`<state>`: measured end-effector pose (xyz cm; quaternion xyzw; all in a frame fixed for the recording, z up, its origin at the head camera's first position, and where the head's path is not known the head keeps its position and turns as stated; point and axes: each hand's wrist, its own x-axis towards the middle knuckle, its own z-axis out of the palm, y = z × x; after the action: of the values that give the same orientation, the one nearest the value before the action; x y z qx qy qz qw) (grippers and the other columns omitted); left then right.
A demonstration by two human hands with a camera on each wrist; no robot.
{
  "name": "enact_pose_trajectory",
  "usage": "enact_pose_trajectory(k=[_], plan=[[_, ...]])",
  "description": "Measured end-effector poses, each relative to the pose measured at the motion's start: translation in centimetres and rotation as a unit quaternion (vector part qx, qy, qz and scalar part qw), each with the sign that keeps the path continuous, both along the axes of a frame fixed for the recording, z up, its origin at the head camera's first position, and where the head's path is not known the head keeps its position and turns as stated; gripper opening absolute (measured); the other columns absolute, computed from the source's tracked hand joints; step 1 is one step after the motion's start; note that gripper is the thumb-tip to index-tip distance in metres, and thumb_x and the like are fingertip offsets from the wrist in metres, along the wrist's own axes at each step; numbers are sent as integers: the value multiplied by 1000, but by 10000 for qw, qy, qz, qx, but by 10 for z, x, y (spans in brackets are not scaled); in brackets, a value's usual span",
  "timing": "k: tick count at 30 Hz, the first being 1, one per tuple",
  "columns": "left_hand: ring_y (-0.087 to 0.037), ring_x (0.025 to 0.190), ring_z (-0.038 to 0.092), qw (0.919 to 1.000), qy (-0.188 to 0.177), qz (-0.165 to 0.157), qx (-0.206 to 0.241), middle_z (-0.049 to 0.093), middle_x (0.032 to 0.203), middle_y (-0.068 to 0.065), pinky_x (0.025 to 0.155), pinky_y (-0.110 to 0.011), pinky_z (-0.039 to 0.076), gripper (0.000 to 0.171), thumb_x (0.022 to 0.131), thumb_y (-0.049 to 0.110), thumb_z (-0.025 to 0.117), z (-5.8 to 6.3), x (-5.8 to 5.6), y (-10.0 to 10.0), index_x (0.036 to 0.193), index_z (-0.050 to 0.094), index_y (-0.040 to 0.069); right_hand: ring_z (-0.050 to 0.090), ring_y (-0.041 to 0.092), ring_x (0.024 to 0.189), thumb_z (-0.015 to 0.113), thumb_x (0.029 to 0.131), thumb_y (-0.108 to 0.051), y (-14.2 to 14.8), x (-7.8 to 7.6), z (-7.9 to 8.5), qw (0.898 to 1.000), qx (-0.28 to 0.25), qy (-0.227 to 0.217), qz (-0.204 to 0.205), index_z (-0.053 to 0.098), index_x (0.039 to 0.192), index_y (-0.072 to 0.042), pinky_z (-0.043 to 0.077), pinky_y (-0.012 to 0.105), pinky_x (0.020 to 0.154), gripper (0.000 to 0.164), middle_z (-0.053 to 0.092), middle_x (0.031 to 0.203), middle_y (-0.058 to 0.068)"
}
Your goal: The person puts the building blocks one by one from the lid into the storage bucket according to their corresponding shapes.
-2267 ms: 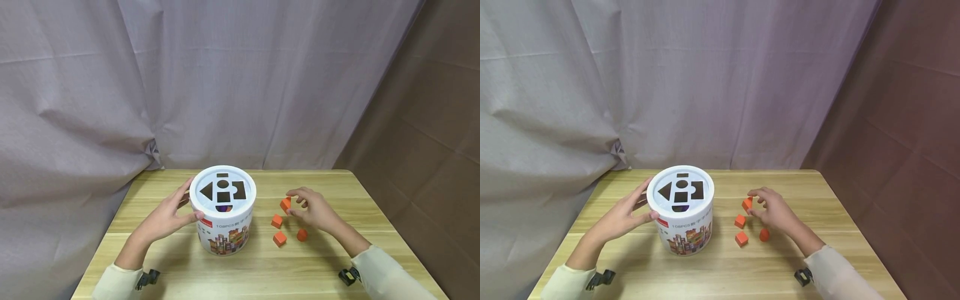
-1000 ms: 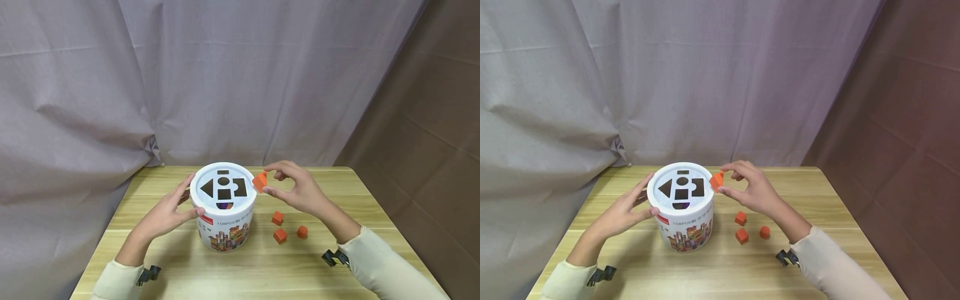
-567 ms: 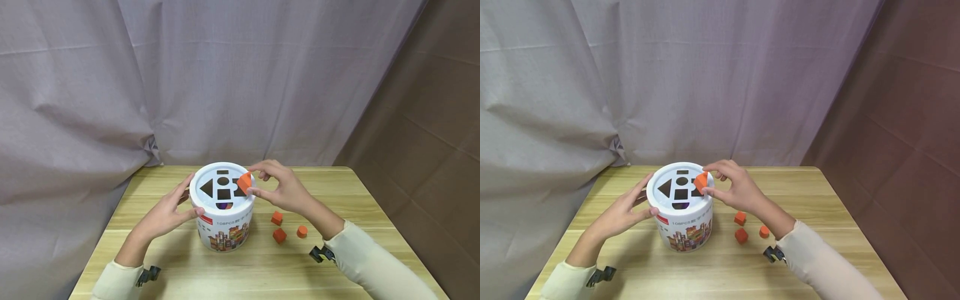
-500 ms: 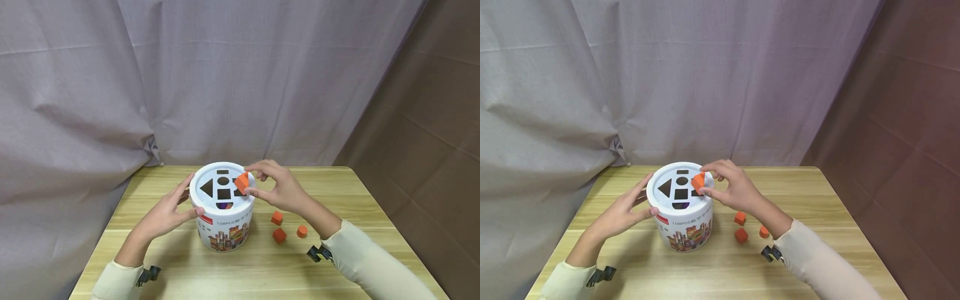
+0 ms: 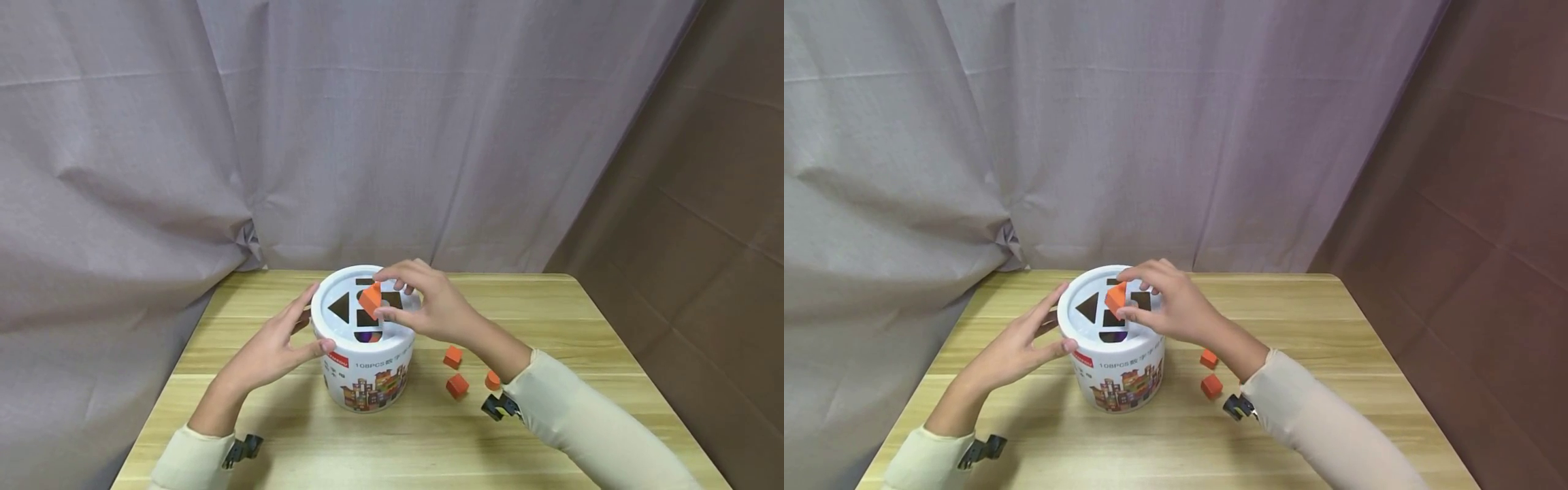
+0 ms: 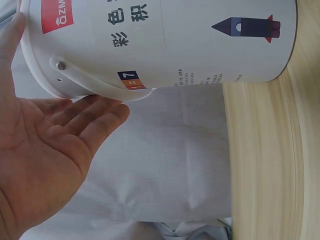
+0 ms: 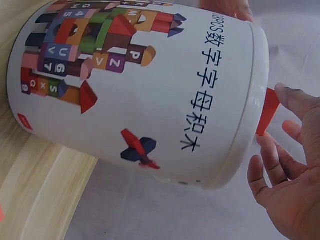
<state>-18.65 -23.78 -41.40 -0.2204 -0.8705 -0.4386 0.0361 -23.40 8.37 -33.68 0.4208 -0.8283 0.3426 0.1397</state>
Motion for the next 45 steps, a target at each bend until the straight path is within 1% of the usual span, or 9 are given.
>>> enact_pose_trajectory(k=[6, 10, 12, 17, 19, 27, 34, 41, 45], plan=[[-39, 156, 53, 10000, -20, 16, -35, 36, 180, -9, 128, -57, 47, 109, 98, 54, 83, 0, 1, 0, 179, 12, 37, 64, 18, 107, 96, 89, -27, -13, -2, 0, 9999, 104, -38, 107, 76, 136, -17, 63, 49, 90, 52, 78, 129, -1], [-40, 155, 53, 10000, -60, 25, -43, 37, 180, -11, 128, -57, 47, 110, 98, 55, 83, 0, 1, 0, 179, 12, 36, 64, 22, 107, 96, 90, -27, -21, -4, 0, 9997, 188, -54, 167, 76, 136, -15, 62, 51, 88, 52, 78, 129, 0], [-40, 156, 53, 10000, -66, 6, -28, 36, 180, -10, 129, -57, 46, 110, 97, 55, 83, 0, 1, 0, 179, 11, 36, 64, 23, 108, 95, 90, -27, -25, -6, -1, 9995, 235, -60, 201, 75, 137, -14, 62, 50, 86, 53, 78, 130, 1], [-38, 157, 51, 10000, -53, -38, 19, 35, 181, -9, 129, -56, 46, 110, 98, 54, 83, 1, 0, -1, 179, 11, 37, 64, 23, 109, 94, 91, -27, -33, -9, -3, 9991, 334, -94, 244, 75, 137, -12, 59, 37, 83, 52, 78, 132, 1], [-38, 157, 51, 10000, -41, -35, 8, 36, 180, -9, 129, -56, 46, 109, 98, 54, 83, 1, 0, -1, 179, 11, 37, 64, 22, 110, 94, 91, -27, -35, -10, -3, 9990, 364, -127, 243, 75, 138, -13, 58, 34, 85, 52, 78, 132, 1], [-38, 157, 52, 10000, -32, -29, -25, 37, 180, -10, 129, -56, 47, 109, 98, 54, 82, 1, -1, -1, 179, 11, 36, 63, 22, 111, 93, 93, -28, -43, -13, -7, 9985, 470, -195, 212, 74, 137, -13, 63, 47, 88, 50, 77, 133, 1], [-38, 156, 53, 10000, 53, -40, -20, 37, 180, -9, 129, -56, 47, 109, 98, 52, 83, 0, -2, 0, 179, 12, 35, 64, 25, 114, 91, 95, -30, -47, -12, -9, 9972, 714, -144, 167, 73, 139, -14, 62, 40, 90, 50, 76, 136, 2], [-38, 156, 52, 9999, 91, -47, -43, 39, 179, -10, 129, -56, 47, 108, 99, 53, 82, -1, -4, 1, 179, 12, 36, 62, 25, 125, 91, 94, -38, -46, -10, -9, 9955, 945, -79, 7, 69, 147, -16, 59, 47, 102, 61, 72, 150, 3], [-39, 156, 52, 9999, 89, -52, -45, 38, 179, -10, 129, -57, 47, 109, 98, 53, 82, -2, -5, 2, 179, 11, 36, 61, 23, 124, 91, 94, -39, -44, -9, -8, 9955, 942, -74, -6, 69, 148, -18, 59, 47, 102, 62, 71, 151, 3]])
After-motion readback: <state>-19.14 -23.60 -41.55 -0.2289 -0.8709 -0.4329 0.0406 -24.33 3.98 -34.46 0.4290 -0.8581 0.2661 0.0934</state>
